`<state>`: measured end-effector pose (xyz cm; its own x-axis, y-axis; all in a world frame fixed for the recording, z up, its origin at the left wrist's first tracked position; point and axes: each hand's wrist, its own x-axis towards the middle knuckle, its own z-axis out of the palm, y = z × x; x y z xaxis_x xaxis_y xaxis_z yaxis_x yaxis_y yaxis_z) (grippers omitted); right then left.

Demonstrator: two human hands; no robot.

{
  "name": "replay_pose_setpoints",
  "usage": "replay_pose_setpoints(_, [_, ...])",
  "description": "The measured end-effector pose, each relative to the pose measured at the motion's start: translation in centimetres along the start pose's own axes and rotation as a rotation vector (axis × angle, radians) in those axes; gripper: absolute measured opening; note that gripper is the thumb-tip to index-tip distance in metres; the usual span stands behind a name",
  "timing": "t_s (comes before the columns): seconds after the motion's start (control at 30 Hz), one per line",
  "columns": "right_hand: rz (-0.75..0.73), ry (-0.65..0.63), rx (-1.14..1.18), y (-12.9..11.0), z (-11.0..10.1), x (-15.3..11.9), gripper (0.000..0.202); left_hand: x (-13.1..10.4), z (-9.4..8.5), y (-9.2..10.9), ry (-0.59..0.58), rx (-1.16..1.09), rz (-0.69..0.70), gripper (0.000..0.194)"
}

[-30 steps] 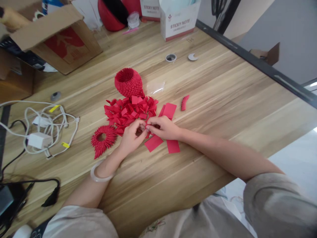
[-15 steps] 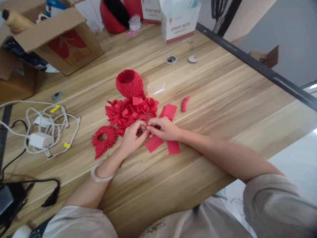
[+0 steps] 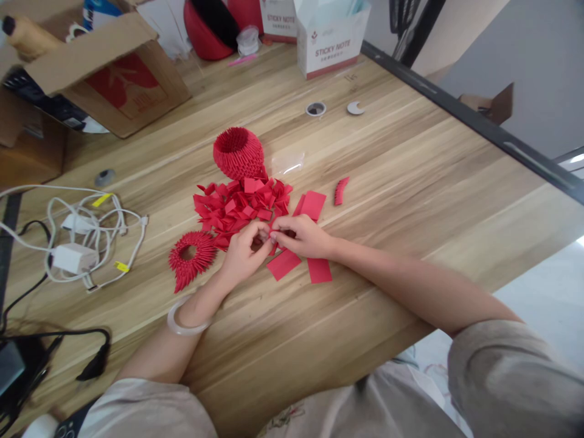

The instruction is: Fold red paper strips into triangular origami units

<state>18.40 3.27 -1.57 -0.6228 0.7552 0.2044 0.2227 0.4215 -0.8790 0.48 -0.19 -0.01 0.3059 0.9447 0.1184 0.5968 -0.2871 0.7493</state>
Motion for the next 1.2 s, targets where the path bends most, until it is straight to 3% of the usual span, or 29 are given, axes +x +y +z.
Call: replay_pose_setpoints(1.2, [-0.018,0.031,0.010,0.19,0.11,0.02,0.019,0.01,-0.03,-0.39,-0.002,0.039,0.041,0.008])
